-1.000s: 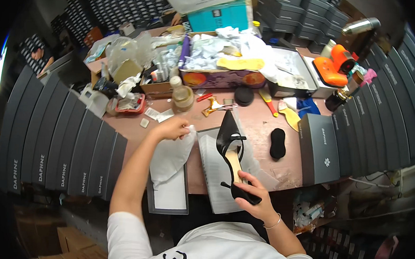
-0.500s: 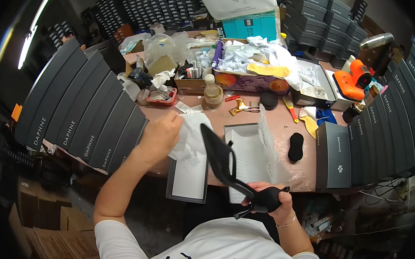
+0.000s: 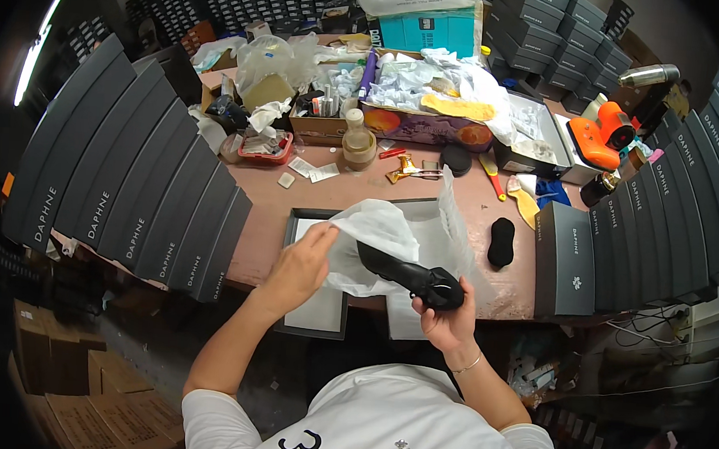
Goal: Inspecting high-heeled shoes and placing them into individual boxes with protective paper.
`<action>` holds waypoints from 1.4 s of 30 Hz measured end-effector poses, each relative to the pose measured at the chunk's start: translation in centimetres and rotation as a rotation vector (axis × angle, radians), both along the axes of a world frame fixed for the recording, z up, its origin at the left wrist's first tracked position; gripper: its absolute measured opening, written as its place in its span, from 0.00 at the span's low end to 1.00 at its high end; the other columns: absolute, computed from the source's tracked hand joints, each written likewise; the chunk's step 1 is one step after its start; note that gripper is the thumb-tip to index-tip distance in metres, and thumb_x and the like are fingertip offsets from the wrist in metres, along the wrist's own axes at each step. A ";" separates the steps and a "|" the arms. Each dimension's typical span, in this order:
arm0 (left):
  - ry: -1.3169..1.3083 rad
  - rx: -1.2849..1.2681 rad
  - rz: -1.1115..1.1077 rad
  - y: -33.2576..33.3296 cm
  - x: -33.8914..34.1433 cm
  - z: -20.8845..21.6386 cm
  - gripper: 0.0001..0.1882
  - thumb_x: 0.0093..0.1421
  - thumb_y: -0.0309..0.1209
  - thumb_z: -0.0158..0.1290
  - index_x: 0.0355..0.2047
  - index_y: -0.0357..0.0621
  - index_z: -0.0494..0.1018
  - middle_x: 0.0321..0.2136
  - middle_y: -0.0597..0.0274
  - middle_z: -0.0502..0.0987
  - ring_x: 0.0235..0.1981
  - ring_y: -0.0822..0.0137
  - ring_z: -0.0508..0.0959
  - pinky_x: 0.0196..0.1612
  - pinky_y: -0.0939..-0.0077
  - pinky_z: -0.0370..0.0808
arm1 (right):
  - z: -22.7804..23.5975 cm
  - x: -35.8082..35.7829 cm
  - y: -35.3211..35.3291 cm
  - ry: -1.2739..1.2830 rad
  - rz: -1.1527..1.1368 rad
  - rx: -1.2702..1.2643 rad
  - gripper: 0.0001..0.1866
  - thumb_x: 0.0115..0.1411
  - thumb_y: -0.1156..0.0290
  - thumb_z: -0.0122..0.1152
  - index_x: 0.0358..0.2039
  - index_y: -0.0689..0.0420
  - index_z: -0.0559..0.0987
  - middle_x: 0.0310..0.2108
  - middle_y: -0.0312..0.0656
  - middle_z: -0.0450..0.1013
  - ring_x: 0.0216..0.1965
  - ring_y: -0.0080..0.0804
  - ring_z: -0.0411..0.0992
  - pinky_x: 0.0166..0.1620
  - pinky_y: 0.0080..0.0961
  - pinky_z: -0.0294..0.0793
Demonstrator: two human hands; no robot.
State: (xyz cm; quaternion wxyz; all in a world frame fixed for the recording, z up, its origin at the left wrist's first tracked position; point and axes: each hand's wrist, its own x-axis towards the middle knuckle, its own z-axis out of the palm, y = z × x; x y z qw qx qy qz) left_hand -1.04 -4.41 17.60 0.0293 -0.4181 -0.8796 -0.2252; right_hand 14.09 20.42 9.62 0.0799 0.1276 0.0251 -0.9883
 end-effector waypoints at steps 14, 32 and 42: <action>-0.249 0.045 -0.259 4.1 4.8 4.6 0.34 0.46 0.18 0.49 0.58 0.35 0.62 0.57 0.43 0.64 0.41 0.47 0.77 0.43 0.63 0.76 | 0.9 0.4 -0.8 0.054 0.007 0.019 0.28 0.59 0.51 0.54 0.53 0.57 0.70 0.49 0.51 0.71 0.46 0.49 0.72 0.45 0.37 0.79; -1.256 1.413 0.570 2.1 9.7 -6.6 0.36 0.58 0.28 0.56 0.64 0.43 0.52 0.58 0.56 0.63 0.58 0.60 0.64 0.59 0.63 0.63 | -1.6 -2.5 -9.4 0.756 0.284 1.647 0.33 0.61 0.50 0.54 0.60 0.57 0.63 0.58 0.47 0.62 0.58 0.42 0.65 0.54 0.44 0.71; -0.644 0.479 0.148 3.6 1.7 -0.9 0.35 0.46 0.14 0.54 0.58 0.38 0.63 0.55 0.53 0.68 0.57 0.64 0.67 0.61 0.72 0.60 | 1.6 2.4 1.4 0.260 0.205 1.014 0.41 0.55 0.62 0.66 0.62 0.62 0.55 0.60 0.45 0.54 0.56 0.42 0.65 0.49 0.36 0.76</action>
